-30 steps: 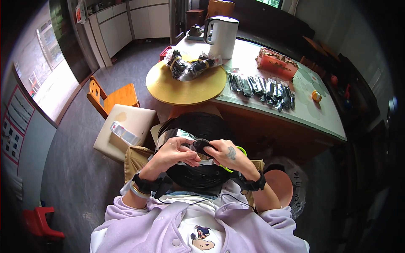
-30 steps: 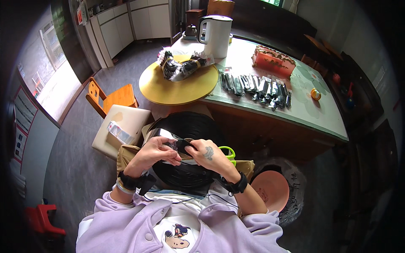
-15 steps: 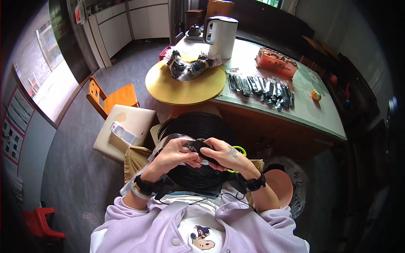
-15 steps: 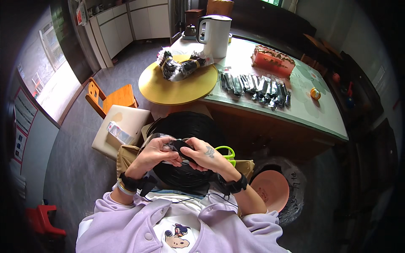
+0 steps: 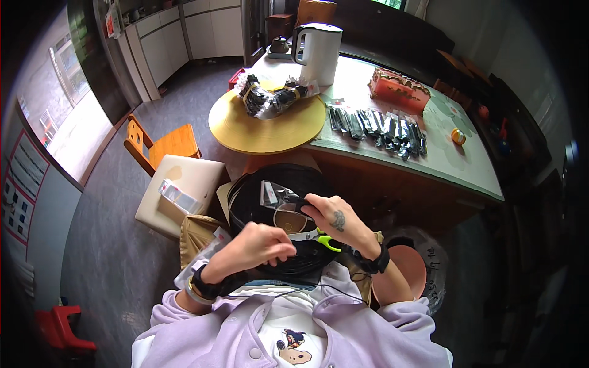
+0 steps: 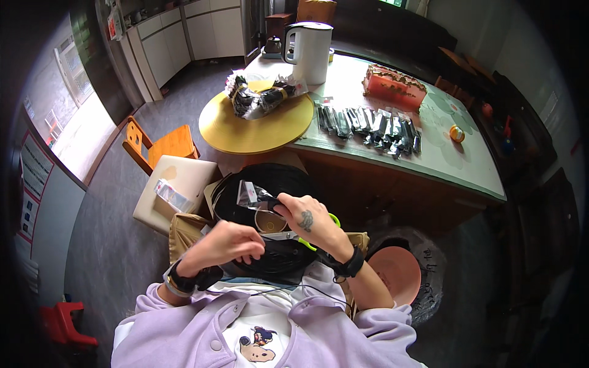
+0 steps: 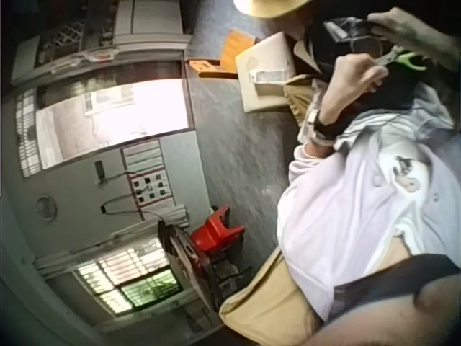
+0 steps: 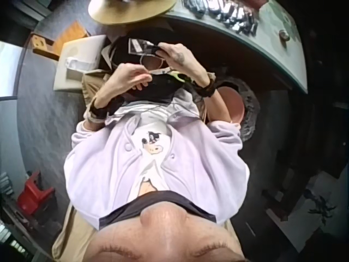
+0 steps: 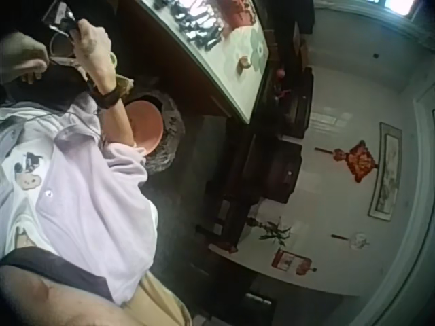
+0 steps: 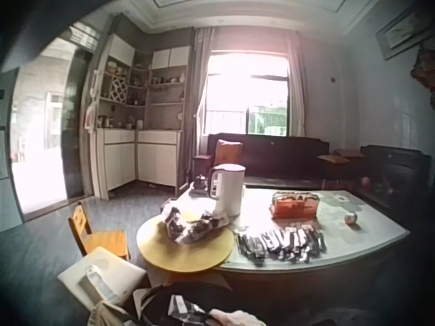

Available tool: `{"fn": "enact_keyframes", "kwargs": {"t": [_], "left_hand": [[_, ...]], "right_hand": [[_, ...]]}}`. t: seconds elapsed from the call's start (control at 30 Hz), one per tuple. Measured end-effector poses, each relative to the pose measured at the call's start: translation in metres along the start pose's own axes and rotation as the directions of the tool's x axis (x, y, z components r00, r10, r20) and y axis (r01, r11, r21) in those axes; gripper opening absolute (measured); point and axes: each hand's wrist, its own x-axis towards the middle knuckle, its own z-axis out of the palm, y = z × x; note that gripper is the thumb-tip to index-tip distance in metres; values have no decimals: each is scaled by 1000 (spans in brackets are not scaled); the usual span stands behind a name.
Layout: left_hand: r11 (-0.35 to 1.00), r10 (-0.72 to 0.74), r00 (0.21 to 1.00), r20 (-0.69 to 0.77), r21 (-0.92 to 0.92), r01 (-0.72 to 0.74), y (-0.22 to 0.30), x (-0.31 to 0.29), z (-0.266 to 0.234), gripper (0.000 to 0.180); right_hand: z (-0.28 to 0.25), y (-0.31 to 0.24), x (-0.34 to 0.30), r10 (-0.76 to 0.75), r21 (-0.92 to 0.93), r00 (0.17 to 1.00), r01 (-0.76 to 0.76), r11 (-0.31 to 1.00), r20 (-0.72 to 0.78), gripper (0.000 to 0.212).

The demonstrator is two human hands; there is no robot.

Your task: The recorder uses scissors to cut open small plastic wrappers and sorts the internal components into a container.

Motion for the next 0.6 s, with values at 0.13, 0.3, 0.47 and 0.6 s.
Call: {"fn": "enact_keyframes", "kwargs": {"t": [0.13,0.3,0.47,0.6], "left_hand": [[429,875,403,-268,815,-389,9,29,-26,14],[509,773,625,-113,697,-504,-15,60,-39,15],[835,454,881,-130,408,-370,-20,66,-34,15],[815,515,811,-279,453,-362,-21,65,-18,13]], "right_hand": [[-11,-13,-5,5,-235,996,17,972,93,17],[-10,-20,-5,-12,-286,988,56,957,153,16],[-9,-13,-7,22,-306,979,42,951,201,17],[-7,-7,-10,78,-235,992,-53,971,99,39]]}}
